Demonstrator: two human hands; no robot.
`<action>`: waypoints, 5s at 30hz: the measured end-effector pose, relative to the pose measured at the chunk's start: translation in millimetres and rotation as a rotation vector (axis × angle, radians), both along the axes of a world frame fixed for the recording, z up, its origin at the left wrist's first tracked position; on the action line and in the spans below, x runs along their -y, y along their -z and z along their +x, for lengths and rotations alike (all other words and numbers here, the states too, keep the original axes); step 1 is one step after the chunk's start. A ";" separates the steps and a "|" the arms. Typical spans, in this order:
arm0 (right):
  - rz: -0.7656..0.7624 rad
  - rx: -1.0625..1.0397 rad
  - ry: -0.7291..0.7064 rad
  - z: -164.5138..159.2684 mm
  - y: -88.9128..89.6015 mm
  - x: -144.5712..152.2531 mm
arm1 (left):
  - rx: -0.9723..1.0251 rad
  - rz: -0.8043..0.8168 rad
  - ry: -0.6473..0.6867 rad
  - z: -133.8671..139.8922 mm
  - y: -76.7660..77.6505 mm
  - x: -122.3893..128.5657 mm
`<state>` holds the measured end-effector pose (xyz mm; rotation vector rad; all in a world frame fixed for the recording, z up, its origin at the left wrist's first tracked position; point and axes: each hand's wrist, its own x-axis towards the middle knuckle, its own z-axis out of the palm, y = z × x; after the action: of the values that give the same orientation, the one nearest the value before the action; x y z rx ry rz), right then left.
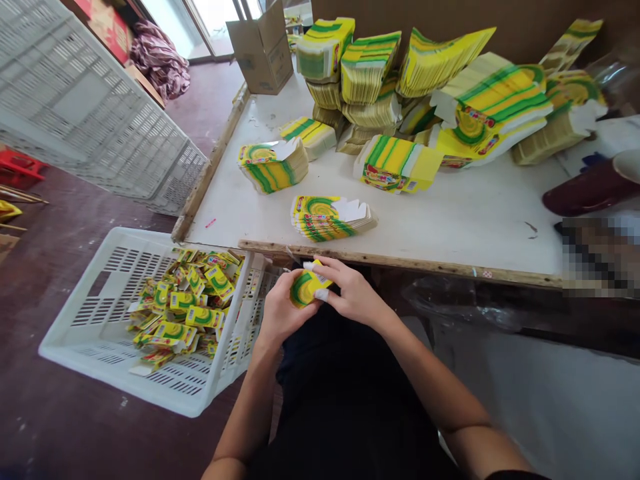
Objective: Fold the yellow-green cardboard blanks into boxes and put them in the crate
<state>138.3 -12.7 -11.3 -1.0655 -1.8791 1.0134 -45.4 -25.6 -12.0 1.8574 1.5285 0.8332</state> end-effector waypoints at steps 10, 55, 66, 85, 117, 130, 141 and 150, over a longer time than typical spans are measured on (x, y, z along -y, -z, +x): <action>0.124 0.391 0.430 6.7 -10.3 -99.2 | -0.178 0.337 -0.828 -105.4 -7.4 -0.8; -0.101 -0.203 0.145 -23.5 -9.8 2.5 | 0.759 0.154 -0.523 16.8 2.5 -20.9; 0.364 0.182 -0.009 -2.5 -18.9 3.7 | 0.191 -0.139 0.101 -12.8 -30.6 -13.5; -0.704 -0.725 0.046 -18.0 12.5 6.4 | 0.075 0.232 0.153 22.6 0.7 2.3; -0.098 0.210 -0.151 23.4 -6.1 0.3 | -0.040 0.026 0.155 9.7 -2.7 -7.9; -0.105 0.191 -0.161 22.1 -13.9 1.4 | 0.008 -0.080 0.183 8.5 -6.2 -7.4; -0.149 -0.017 -0.082 8.7 8.3 5.7 | -0.038 -0.024 0.140 10.7 -6.4 -9.2; -0.164 -0.188 0.170 6.1 11.5 -3.8 | -0.150 0.174 -0.481 -85.3 -13.0 -11.8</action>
<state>144.4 -8.9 -22.7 -1.1593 -1.5494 1.1406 -130.7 -13.8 1.0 1.7234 2.1037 1.0872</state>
